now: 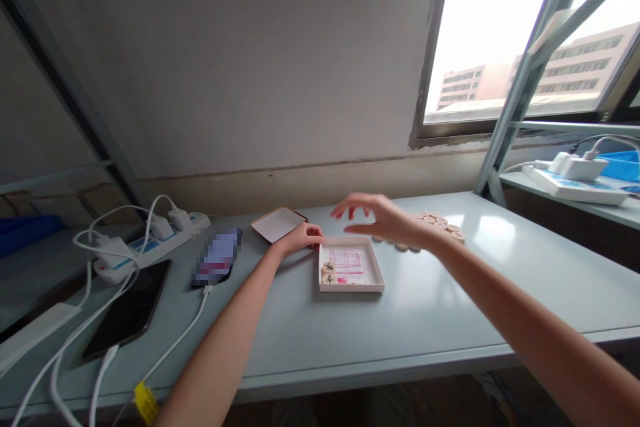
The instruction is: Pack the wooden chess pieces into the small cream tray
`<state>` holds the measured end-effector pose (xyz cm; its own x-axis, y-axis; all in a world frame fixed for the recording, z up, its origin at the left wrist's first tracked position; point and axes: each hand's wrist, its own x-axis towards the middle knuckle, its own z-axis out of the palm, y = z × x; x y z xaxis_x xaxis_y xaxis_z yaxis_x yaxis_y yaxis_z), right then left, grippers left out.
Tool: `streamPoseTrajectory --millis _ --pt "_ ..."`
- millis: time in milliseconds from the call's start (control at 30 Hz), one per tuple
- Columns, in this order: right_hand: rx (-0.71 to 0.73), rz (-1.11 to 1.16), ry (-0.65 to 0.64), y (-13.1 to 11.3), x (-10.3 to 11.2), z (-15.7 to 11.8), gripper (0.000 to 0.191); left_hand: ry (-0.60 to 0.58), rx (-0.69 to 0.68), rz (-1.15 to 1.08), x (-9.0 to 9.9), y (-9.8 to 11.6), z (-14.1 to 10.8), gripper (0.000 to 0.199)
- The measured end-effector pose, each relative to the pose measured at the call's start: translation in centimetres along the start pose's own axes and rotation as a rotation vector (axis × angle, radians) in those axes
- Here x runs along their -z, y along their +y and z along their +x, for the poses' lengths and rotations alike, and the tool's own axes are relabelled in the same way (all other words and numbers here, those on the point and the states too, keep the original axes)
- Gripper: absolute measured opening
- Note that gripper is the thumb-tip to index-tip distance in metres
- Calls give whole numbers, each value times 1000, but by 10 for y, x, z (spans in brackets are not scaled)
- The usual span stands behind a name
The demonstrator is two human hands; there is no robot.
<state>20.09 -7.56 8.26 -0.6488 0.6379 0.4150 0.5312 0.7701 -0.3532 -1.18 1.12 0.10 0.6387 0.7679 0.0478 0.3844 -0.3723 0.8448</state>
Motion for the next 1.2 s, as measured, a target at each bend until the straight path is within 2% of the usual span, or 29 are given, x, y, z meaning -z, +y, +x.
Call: streamPoseTrajectory --millis 133,233,300,400,500,633,700,767,833,933,1033,1133,1200 --pt "-42 61 -317 20 -49 10 36 -30 15 30 2 -1 2 16" --pt "-75 132 -306 28 -74 13 30 -38 18 42 2 -3 3 17" --pt "-98 144 -283 28 -77 12 27 -40 12 35 1 -3 3 18" --pt "-133 125 -269 29 -64 8 25 -40 11 21 2 -3 2 18" --pt "-215 81 -245 40 -35 -2 28 -57 35 32 5 0 -1 18" --pt "-477 -13 -263 63 1 -27 31 -70 67 23 8 3 -4 18" --pt "-623 -95 -313 72 11 -39 32 -59 74 23 8 3 -5 18" --pt "-686 -169 -325 76 14 -46 33 -48 73 28 8 3 -5 17" --pt "-668 -169 -304 76 13 -46 34 -45 70 22 7 2 -4 17" --pt "-567 -44 -297 67 3 -36 33 -49 67 1 6 2 -3 16" --pt "-360 43 -284 47 -19 -19 26 -45 59 3 5 4 -3 15" --pt "-148 103 -323 24 -49 -5 30 -34 57 25 4 8 -4 14" --pt "-79 138 -321 11 -63 -1 26 -29 59 39 3 10 -6 13"
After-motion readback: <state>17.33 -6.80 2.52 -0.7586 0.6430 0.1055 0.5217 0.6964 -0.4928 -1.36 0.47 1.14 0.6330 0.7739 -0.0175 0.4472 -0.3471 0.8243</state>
